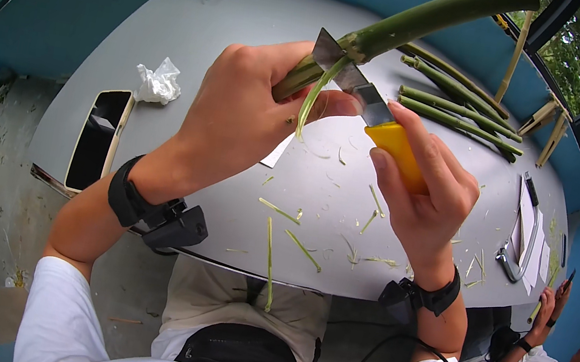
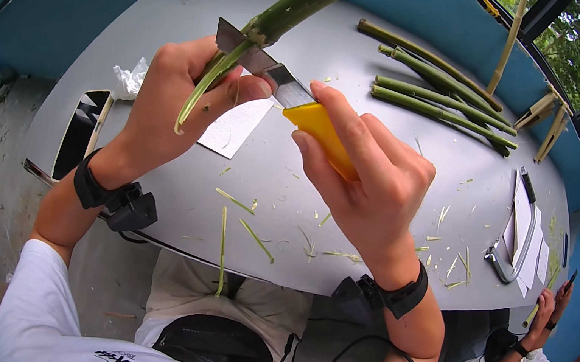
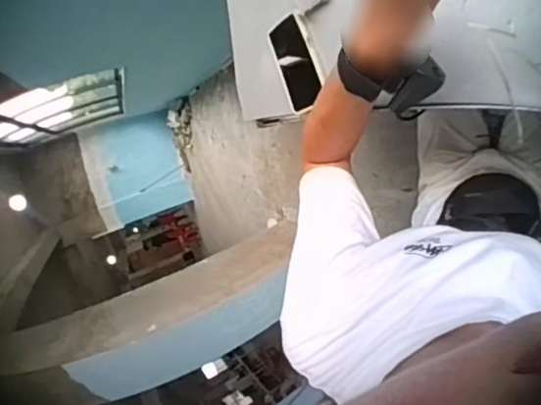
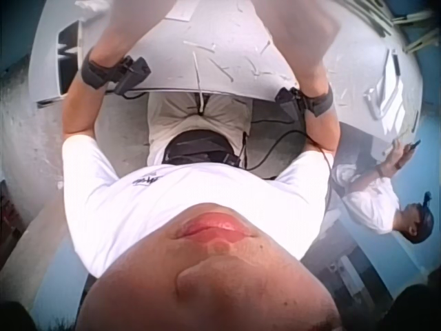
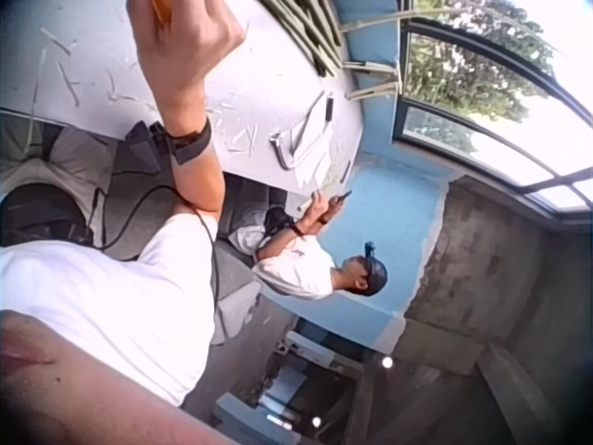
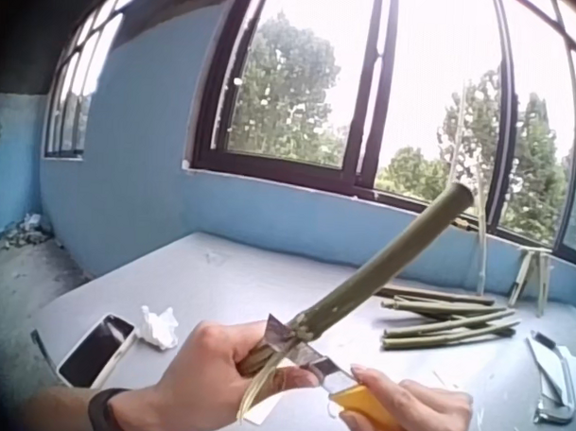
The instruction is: Using a utility knife to shave and cut bamboo stalks at a workshop table.
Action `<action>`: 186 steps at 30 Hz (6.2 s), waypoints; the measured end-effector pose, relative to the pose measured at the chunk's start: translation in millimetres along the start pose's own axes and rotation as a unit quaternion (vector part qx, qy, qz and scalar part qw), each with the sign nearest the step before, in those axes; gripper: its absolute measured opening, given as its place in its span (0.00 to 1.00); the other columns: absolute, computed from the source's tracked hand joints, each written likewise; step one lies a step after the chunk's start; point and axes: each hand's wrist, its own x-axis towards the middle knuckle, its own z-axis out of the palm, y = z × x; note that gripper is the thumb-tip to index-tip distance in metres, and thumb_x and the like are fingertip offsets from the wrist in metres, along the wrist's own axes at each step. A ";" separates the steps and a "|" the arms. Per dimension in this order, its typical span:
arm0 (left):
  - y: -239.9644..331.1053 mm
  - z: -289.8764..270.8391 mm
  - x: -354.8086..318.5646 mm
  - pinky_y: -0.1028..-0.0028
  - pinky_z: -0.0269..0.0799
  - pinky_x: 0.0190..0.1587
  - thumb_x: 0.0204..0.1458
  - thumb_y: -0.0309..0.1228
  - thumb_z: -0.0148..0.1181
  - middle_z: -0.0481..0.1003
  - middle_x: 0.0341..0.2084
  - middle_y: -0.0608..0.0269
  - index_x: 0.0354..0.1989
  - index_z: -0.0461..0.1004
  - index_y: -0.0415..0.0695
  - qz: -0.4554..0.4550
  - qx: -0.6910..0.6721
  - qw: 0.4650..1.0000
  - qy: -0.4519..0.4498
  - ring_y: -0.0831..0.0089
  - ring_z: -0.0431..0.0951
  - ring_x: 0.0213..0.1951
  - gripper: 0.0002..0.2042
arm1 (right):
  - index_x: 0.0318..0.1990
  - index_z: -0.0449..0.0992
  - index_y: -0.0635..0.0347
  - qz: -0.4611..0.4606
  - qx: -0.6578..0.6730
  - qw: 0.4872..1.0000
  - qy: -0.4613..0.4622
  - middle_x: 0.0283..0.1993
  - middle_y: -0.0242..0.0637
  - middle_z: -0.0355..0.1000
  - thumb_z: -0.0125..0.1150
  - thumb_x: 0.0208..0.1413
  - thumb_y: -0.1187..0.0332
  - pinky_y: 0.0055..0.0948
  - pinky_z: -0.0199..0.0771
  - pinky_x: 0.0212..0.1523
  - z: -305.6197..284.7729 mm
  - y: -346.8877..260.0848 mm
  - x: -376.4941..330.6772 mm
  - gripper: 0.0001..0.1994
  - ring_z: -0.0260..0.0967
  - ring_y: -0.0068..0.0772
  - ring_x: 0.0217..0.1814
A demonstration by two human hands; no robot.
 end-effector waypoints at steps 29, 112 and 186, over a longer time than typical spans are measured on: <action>-32.1 10.2 7.4 0.77 0.68 0.36 0.64 0.25 0.51 0.71 0.38 0.63 0.75 0.56 0.44 0.004 -0.354 0.928 -0.117 0.81 0.67 0.28 0.29 | 0.59 0.82 0.57 0.110 0.079 0.990 -0.031 0.38 0.41 0.83 0.74 0.58 0.72 0.24 0.77 0.33 4.9 8.5 -2.8 0.20 0.79 0.29 0.31; -17.8 0.5 -1.0 0.85 0.60 0.26 0.68 0.34 0.63 0.76 0.32 0.70 0.55 0.68 0.42 0.018 -0.209 0.970 -0.123 0.91 0.67 0.27 0.14 | 0.59 0.83 0.55 0.048 0.066 0.996 -0.021 0.28 0.33 0.77 0.75 0.53 0.72 0.25 0.72 0.26 7.1 10.2 -4.7 0.23 0.74 0.27 0.24; -18.9 -7.5 7.8 0.71 0.52 0.22 0.62 0.45 0.69 0.62 0.10 0.70 0.32 0.82 0.42 0.059 0.018 0.998 0.004 0.79 0.58 0.16 0.17 | 0.57 0.84 0.53 -0.007 -0.019 1.000 0.017 0.28 0.31 0.79 0.79 0.51 0.67 0.25 0.70 0.24 12.2 9.3 15.2 0.23 0.73 0.27 0.22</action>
